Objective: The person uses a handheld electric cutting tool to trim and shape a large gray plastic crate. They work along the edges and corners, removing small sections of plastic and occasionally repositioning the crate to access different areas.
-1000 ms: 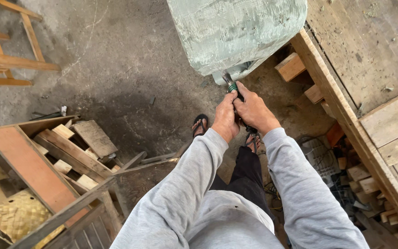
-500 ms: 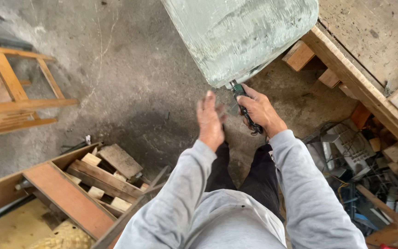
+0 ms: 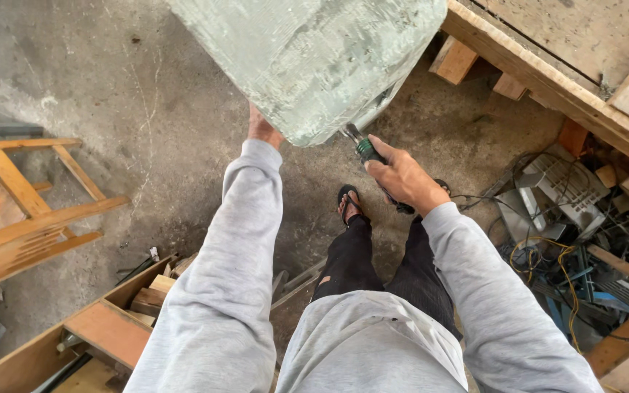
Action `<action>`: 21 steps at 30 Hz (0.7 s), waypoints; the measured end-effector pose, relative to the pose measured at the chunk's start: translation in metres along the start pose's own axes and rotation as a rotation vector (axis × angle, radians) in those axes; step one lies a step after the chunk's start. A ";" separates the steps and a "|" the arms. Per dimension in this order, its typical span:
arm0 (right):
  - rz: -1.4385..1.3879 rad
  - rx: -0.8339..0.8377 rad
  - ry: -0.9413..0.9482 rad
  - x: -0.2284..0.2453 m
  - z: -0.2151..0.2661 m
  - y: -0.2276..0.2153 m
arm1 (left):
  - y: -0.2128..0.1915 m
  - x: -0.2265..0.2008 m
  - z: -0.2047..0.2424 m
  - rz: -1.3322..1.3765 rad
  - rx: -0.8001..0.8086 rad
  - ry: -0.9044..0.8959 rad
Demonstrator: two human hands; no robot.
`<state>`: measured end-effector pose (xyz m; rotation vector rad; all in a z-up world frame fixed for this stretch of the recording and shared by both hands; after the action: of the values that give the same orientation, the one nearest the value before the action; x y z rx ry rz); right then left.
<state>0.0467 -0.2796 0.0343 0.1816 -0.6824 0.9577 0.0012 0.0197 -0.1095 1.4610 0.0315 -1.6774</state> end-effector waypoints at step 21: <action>0.208 -0.028 0.184 0.049 -0.003 0.002 | -0.015 0.041 -0.045 0.418 -0.084 -0.204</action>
<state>0.0652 -0.2431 0.0616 -0.0035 -0.5522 1.1477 0.0304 0.0290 -0.1639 1.1340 -0.2933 -1.4509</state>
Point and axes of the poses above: each hand's wrist, its own z-axis away from the middle knuckle, its own y-axis out of the palm, x = y × z, the point moved 1 cm from there along -z, towards the middle knuckle, and after that the axes turned 9 degrees about y, right-handed, at the moved point
